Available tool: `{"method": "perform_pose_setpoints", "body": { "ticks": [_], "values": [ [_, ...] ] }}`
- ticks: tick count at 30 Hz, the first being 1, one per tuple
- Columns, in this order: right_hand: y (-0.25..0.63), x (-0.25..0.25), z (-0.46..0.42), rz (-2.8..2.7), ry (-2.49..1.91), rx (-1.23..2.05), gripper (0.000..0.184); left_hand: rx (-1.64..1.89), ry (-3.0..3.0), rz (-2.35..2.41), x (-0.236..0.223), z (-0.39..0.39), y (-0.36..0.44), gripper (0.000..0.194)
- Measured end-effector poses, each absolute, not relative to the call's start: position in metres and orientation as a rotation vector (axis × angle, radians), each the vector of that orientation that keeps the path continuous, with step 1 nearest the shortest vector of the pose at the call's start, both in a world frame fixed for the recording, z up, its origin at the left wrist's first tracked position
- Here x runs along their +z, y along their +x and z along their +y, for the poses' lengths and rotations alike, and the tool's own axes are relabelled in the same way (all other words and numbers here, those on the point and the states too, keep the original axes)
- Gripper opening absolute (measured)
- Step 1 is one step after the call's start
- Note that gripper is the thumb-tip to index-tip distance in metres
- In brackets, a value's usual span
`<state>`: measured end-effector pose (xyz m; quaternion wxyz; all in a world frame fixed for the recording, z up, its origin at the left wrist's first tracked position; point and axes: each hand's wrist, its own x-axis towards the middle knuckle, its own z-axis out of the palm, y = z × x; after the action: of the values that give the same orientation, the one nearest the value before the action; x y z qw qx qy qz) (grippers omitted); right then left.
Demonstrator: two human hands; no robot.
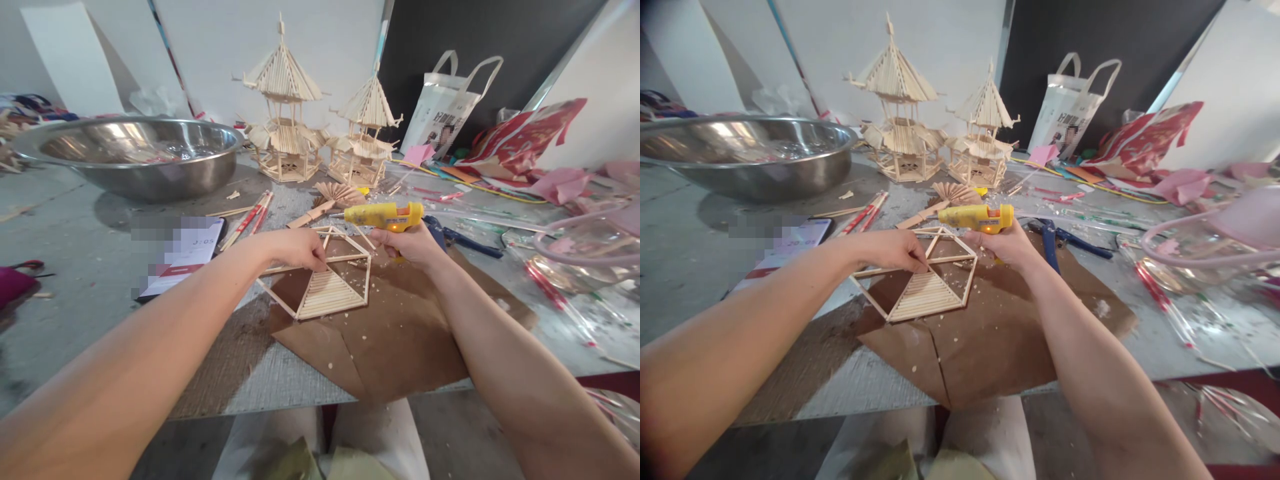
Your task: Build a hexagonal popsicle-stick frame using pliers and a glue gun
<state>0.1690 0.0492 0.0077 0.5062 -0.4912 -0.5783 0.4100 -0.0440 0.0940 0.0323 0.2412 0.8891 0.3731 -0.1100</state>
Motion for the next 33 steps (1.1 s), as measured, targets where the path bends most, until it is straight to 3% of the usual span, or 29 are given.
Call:
{"method": "perform_pose_setpoints", "body": {
  "ticks": [25, 29, 33],
  "values": [
    [0.165, 0.004, 0.051, -1.360, -1.176, 1.031, 0.028, -0.227, 2.386, 1.101, 0.046, 0.088, -0.050, 0.027],
    [0.161, 0.004, 0.050, -1.304, -1.186, 1.017, 0.027, -0.063, 2.415, 1.195, 0.054, 0.085, -0.053, 0.028],
    [0.156, 0.004, 0.048, -1.316, -1.162, 0.993, 0.026, 0.403, 2.452, 1.320, 0.055, 0.075, -0.047, 0.032]
  ]
}}
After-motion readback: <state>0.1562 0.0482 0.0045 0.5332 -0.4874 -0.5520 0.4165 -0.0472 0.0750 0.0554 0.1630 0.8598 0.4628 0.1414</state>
